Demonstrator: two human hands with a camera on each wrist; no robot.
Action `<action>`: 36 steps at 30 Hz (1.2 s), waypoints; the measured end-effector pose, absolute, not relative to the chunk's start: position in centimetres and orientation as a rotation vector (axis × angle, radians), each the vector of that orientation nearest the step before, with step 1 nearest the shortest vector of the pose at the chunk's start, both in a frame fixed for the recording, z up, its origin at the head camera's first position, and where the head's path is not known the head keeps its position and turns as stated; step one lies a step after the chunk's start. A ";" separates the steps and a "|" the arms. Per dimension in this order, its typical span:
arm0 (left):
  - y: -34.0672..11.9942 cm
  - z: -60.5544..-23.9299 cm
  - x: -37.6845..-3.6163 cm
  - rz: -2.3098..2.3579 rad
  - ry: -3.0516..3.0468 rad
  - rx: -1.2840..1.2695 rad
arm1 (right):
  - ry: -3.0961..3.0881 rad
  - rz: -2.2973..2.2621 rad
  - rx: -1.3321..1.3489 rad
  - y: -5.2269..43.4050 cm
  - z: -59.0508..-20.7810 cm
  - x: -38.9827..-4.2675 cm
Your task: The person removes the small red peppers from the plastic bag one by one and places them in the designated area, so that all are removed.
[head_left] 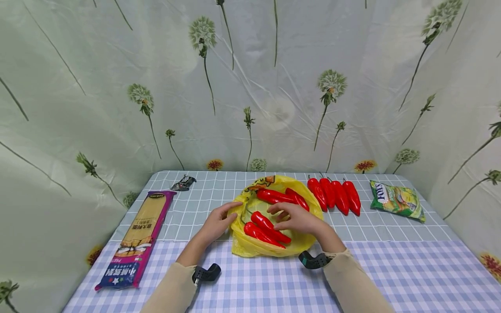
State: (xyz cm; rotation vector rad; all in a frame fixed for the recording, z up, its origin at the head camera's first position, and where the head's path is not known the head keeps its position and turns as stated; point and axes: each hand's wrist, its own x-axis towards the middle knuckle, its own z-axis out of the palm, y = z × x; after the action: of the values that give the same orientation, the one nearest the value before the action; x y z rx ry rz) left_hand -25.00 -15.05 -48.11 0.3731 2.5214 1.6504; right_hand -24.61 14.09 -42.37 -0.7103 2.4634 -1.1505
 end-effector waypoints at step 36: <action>-15.0 -48.1 -25.1 1.648 2.518 0.399 | 2.473 -1.026 -0.689 13.3 -43.0 -24.5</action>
State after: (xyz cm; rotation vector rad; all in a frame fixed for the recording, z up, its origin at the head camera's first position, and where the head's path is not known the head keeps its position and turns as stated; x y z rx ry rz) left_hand -25.08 -15.04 -48.06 0.3991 2.5181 1.6482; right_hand -24.48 13.30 -42.98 -0.6894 2.4731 -1.0263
